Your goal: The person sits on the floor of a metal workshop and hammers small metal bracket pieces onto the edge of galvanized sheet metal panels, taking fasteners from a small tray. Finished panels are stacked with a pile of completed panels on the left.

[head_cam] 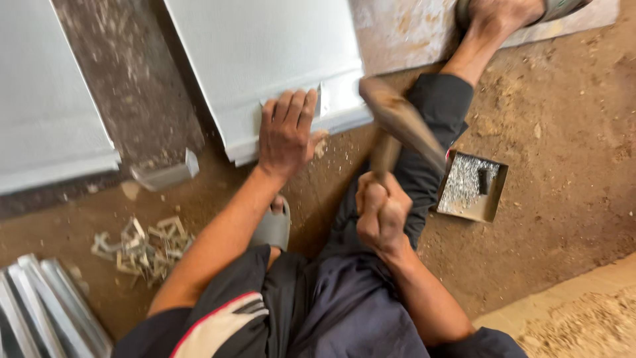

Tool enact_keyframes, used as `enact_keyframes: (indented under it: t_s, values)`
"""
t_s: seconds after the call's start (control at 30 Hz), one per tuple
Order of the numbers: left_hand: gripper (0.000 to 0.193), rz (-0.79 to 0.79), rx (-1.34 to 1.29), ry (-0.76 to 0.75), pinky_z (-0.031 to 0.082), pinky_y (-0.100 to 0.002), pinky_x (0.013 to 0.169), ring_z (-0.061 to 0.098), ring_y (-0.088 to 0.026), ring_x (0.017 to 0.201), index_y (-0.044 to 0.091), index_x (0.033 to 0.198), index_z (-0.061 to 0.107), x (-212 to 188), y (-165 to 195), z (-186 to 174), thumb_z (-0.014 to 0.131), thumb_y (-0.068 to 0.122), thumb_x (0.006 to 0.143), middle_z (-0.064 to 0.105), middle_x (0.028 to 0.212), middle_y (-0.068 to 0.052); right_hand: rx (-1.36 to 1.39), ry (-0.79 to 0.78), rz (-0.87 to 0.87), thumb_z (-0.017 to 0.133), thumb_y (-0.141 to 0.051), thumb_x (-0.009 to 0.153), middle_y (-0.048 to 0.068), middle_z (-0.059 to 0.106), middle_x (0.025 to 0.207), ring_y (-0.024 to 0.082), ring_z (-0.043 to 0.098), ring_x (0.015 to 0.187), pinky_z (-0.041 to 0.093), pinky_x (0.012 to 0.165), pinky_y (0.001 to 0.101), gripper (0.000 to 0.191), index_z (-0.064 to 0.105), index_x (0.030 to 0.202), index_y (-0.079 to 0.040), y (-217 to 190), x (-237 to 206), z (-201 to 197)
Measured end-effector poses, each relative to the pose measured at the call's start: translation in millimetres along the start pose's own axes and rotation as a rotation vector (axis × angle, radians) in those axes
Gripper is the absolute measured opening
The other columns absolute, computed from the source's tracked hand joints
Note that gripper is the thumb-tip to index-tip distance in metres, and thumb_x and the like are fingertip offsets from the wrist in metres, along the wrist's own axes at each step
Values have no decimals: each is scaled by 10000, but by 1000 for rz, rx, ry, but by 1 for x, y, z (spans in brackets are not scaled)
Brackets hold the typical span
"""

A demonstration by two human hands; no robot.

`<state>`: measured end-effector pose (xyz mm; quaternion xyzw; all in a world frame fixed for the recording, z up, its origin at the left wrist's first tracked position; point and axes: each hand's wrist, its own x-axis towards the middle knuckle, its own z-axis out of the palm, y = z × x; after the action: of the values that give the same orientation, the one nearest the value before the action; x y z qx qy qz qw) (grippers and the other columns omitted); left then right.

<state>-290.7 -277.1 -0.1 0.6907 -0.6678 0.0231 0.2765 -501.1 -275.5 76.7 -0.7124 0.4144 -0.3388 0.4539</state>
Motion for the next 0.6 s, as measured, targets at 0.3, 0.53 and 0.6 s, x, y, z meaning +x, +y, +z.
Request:
enact_keyframes:
  t_s: [0.3, 0.53, 0.6]
  values:
    - [889, -9, 17, 2, 354, -474, 1097, 494, -307, 1292, -28, 1462, 485, -1, 2, 1, 849, 436, 797, 542, 1373, -155, -144, -44, -65, 459, -21, 1053, 123, 515, 740, 189, 449, 563, 396, 521, 338, 298, 468, 756, -1, 18, -10, 5]
    - [888, 8, 57, 46, 353, -480, 1093, 490, -307, 1291, -14, 1458, 481, -2, -1, 2, 858, 426, 786, 544, 1357, -147, -38, -48, 202, 504, -69, 1056, 72, 480, 698, 134, 437, 609, 368, 514, 312, 272, 538, 794, -5, 29, -5, 8]
    - [905, 19, 32, 40, 350, -488, 1083, 488, -316, 1287, -27, 1457, 480, -3, 0, 2, 862, 442, 784, 541, 1351, -157, -172, -78, 173, 490, -84, 1075, 68, 459, 693, 117, 427, 605, 362, 512, 307, 306, 521, 781, -4, 20, -2, 3]
